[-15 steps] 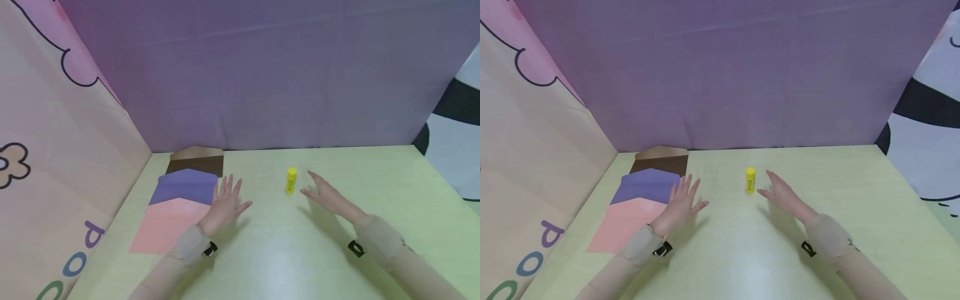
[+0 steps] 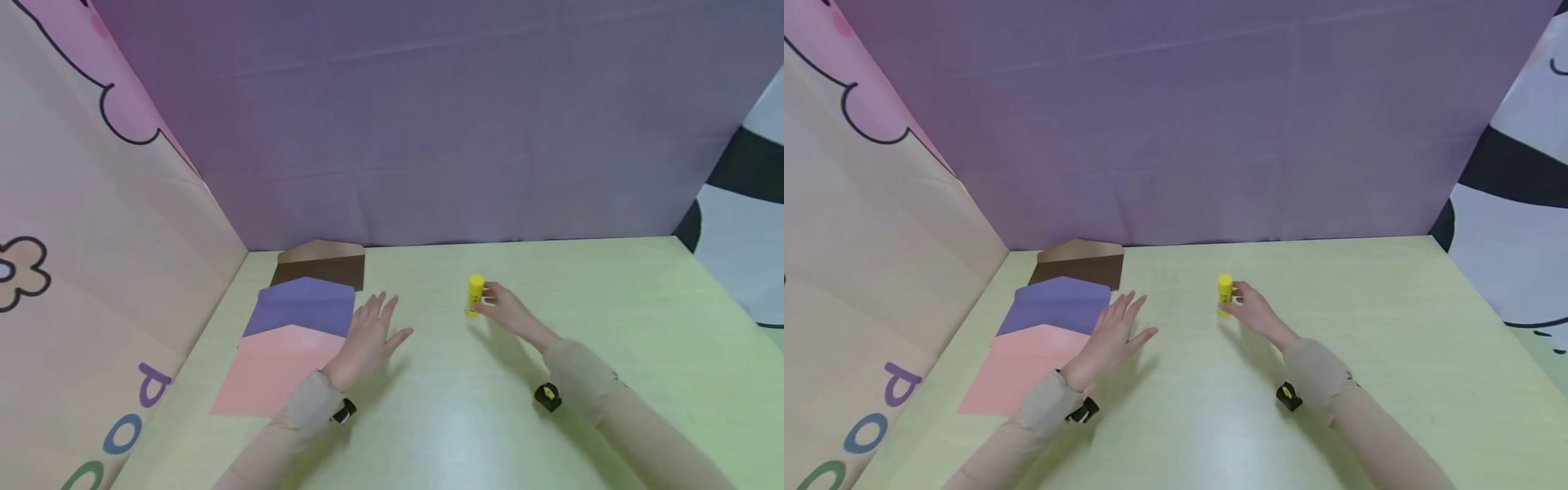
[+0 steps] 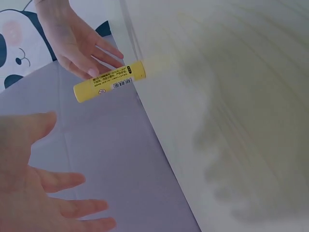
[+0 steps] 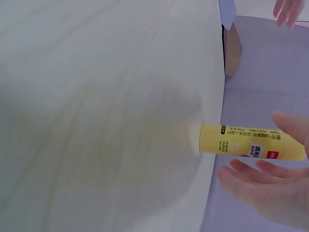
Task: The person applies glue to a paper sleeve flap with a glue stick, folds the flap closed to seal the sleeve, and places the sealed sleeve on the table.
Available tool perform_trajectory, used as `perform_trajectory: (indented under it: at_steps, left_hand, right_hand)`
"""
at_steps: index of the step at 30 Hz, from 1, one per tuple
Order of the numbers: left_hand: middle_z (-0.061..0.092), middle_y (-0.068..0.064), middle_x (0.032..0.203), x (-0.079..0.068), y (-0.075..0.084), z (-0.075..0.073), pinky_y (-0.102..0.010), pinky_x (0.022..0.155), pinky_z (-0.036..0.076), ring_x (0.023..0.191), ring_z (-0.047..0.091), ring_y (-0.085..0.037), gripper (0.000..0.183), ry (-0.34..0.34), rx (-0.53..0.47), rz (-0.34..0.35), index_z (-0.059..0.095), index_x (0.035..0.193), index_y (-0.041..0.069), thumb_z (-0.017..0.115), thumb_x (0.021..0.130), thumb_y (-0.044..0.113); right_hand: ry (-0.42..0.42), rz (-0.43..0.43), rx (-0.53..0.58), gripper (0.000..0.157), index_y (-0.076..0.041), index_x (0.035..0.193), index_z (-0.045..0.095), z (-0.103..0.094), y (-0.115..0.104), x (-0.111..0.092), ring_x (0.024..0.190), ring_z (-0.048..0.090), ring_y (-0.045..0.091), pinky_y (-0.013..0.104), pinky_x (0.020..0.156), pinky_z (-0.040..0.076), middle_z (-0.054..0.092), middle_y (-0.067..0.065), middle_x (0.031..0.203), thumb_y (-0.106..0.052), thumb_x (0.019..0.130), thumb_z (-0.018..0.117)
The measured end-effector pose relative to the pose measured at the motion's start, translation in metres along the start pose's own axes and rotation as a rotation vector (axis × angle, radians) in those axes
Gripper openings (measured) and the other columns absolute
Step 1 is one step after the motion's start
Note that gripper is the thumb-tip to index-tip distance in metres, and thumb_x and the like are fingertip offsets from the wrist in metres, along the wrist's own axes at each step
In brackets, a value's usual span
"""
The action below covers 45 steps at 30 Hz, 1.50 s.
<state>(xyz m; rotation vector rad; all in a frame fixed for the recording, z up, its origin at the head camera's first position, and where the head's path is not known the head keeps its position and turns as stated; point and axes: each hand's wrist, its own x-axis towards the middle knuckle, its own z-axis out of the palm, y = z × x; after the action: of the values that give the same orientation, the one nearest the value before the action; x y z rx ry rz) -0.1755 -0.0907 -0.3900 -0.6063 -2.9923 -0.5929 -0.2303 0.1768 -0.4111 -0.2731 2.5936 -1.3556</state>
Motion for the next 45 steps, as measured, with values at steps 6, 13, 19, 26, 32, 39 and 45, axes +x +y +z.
perform_trajectory:
  at_steps: [6, 13, 19, 26, 32, 39, 45]
  left_hand:
    - [0.028, -0.02, 0.139, -0.001, 0.001, 0.001, -0.048, 0.104, 0.017, 0.129, 0.022, -0.034, 0.061, 0.021, -0.041, 0.024, 0.031, 0.136, 0.003, 0.044, 0.09, 0.042]
    - [0.034, -0.02, 0.136, -0.002, 0.003, 0.003, -0.048, 0.103, 0.021, 0.126, 0.028, -0.034, 0.059, 0.019, -0.07, 0.038, 0.033, 0.134, 0.002, 0.044, 0.091, 0.04]
    - [0.036, -0.019, 0.135, -0.002, 0.005, 0.005, -0.047, 0.103, 0.022, 0.125, 0.031, -0.032, 0.057, 0.022, -0.097, 0.052, 0.035, 0.134, 0.003, 0.043, 0.091, 0.04]
    - [0.043, -0.013, 0.13, -0.003, 0.011, 0.001, -0.044, 0.101, 0.028, 0.121, 0.037, -0.028, 0.05, 0.069, -0.197, 0.077, 0.04, 0.13, 0.004, 0.046, 0.091, 0.035]
    - [0.046, -0.01, 0.127, -0.003, 0.019, -0.002, -0.037, 0.098, 0.034, 0.118, 0.041, -0.024, 0.047, 0.095, -0.321, 0.07, 0.043, 0.129, 0.005, 0.049, 0.09, 0.032]
    - [0.053, -0.01, 0.119, -0.003, 0.027, -0.002, -0.033, 0.089, 0.043, 0.106, 0.051, -0.022, 0.041, 0.208, -0.437, 0.142, 0.048, 0.121, 0.003, 0.057, 0.086, 0.023]
    - [0.055, -0.014, 0.114, -0.006, 0.036, -0.004, -0.026, 0.083, 0.047, 0.098, 0.057, -0.024, 0.04, 0.262, -0.601, 0.202, 0.051, 0.115, 0.0, 0.065, 0.08, 0.012]
  right_hand:
    - [-0.003, -0.002, 0.072, 0.049, 0.013, 0.124, 0.035, 0.003, -0.001, 0.006, 0.114, 0.041, 0.043, 0.048, 0.094, 0.036, 0.042, 0.031, 0.123, -0.011, 0.086, 0.054]
    - [0.029, -0.039, 0.054, 0.039, 0.015, 0.116, 0.043, 0.007, 0.001, 0.009, 0.108, 0.046, 0.042, 0.045, 0.091, 0.04, 0.048, 0.031, 0.117, -0.006, 0.086, 0.054]
    - [0.008, -0.067, 0.049, 0.037, 0.012, 0.117, 0.045, 0.012, 0.0, 0.005, 0.105, 0.05, 0.038, 0.043, 0.088, 0.043, 0.051, 0.028, 0.115, -0.008, 0.087, 0.053]
    - [0.032, -0.154, 0.009, 0.036, 0.009, 0.116, 0.05, 0.017, -0.014, -0.007, 0.097, 0.055, 0.034, 0.035, 0.077, 0.05, 0.058, 0.021, 0.104, -0.008, 0.085, 0.057]
    - [0.081, -0.193, -0.033, 0.041, 0.007, 0.116, 0.051, 0.019, -0.029, -0.022, 0.091, 0.056, 0.03, 0.033, 0.075, 0.051, 0.058, 0.016, 0.099, -0.01, 0.081, 0.063]
    - [0.168, -0.302, -0.151, 0.035, 0.003, 0.108, 0.058, 0.02, -0.046, -0.042, 0.081, 0.054, 0.021, 0.034, 0.073, 0.05, 0.056, 0.011, 0.093, -0.009, 0.076, 0.068]
    - [0.241, -0.381, -0.273, 0.031, -0.001, 0.102, 0.063, 0.02, -0.057, -0.057, 0.08, 0.048, 0.02, 0.031, 0.067, 0.047, 0.052, 0.008, 0.089, -0.007, 0.073, 0.071]
